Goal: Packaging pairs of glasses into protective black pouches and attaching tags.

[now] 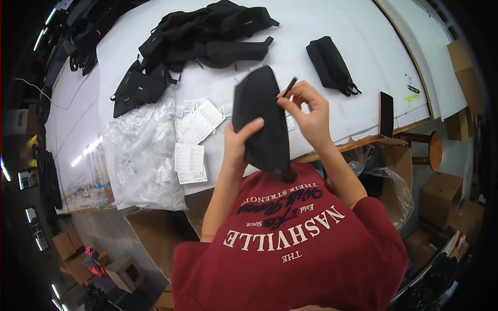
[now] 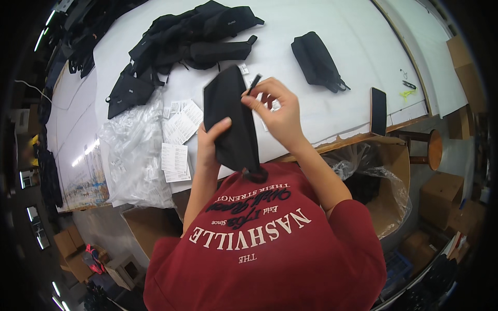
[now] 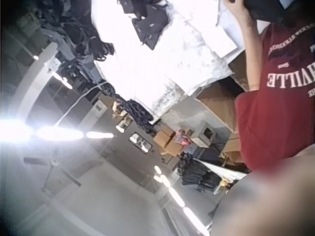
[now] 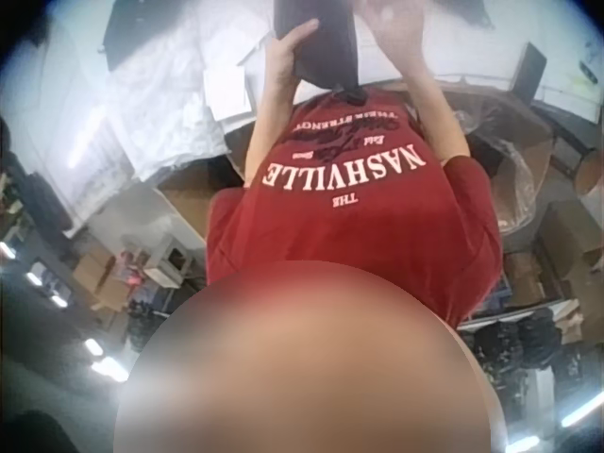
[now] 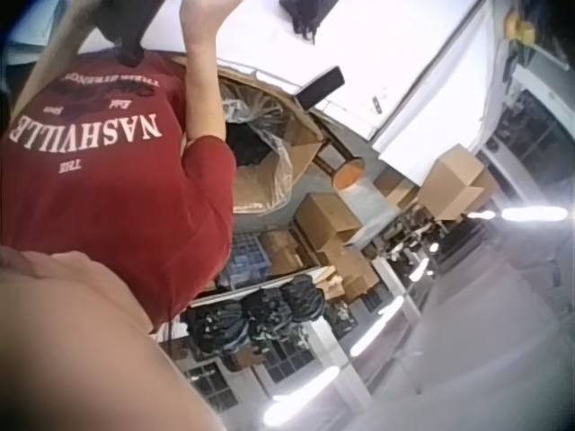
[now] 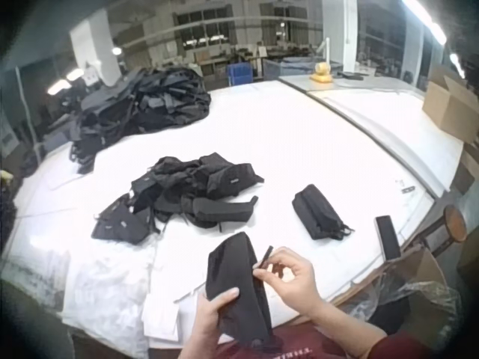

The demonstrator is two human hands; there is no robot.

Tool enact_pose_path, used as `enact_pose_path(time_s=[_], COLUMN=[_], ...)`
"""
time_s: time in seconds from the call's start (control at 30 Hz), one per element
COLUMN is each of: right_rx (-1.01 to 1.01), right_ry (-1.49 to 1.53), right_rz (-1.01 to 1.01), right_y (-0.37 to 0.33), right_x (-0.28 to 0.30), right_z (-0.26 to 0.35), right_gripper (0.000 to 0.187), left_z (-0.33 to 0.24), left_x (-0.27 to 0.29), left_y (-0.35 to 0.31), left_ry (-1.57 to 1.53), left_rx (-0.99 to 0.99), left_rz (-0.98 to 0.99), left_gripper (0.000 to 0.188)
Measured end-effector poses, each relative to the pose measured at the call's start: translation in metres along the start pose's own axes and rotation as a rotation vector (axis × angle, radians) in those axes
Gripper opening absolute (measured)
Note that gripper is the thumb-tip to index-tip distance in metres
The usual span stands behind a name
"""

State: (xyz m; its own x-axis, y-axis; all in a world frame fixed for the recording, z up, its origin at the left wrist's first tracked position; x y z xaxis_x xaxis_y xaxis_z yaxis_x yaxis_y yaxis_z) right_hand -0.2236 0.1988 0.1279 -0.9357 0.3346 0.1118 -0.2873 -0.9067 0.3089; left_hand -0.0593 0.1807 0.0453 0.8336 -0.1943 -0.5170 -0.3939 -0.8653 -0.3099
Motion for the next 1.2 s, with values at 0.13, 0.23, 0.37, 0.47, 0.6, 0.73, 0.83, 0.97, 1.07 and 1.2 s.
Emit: enact_pose_path(time_s=[0.13,0.23,0.37,0.47,0.6,0.73,0.83,0.97,1.07,1.2], right_rx=[-0.033,-0.078,-0.142,-0.147,-0.157,-0.078,-0.067,-0.037,-0.006,0.126], right_ry=[0.077,0.109,0.181,0.178,0.174,0.105,0.121,0.082,-0.067,-0.196], right_rz=[0.208,0.316,0.365,0.419,0.435,0.326,0.281,0.487,0.041,0.008], right_y=[-0.023,-0.035,-0.034,-0.037,-0.038,-0.031,-0.029,-0.038,-0.025,-0.037], right_x=[-0.028,-0.04,-0.046,-0.049,-0.05,-0.046,-0.044,-0.057,-0.012,-0.012], right_z=[0.015,0.018,0.017,0.015,0.017,0.031,0.033,0.034,0.028,0.038], right_gripper=[0.009,0.008,0.007,0.01,0.007,0.008,0.011,0.013,0.031,0.039], left_z=[-0.02,-0.027,-0.031,-0.028,-0.031,-0.041,-0.049,-0.045,-0.049,-0.034], left_x=[0.016,0.027,0.032,0.038,0.039,0.029,0.031,0.042,0.046,0.037], left_y=[0.018,0.024,0.021,0.022,0.02,0.013,0.013,0.018,0.014,0.007], left_ry=[-0.155,-0.206,-0.249,-0.275,-0.251,-0.166,-0.175,-0.275,-0.287,-0.472], left_rx=[-0.078,-0.054,-0.097,-0.101,-0.123,-0.182,-0.251,-0.234,-0.316,-0.243], left_rz=[-0.04,-0.036,-0.081,-0.097,-0.083,-0.054,-0.055,-0.046,-0.165,-0.183], left_gripper=[0.033,0.03,0.029,0.029,0.031,0.032,0.033,0.034,0.035,0.035])
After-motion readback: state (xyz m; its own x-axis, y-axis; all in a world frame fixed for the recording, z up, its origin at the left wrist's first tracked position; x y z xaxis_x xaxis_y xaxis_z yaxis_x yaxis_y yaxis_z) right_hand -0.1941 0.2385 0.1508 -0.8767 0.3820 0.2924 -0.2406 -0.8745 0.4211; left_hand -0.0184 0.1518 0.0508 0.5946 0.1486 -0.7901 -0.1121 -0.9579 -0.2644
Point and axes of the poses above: each hand's wrist, its own y-axis towards the middle knuckle, its own x-axis out of the back of the hand, z = x × y, the point moved 10 cm from there along y, towards the middle knuckle, and after that the axes turned 1 degree about z, right-handed, at the moved point
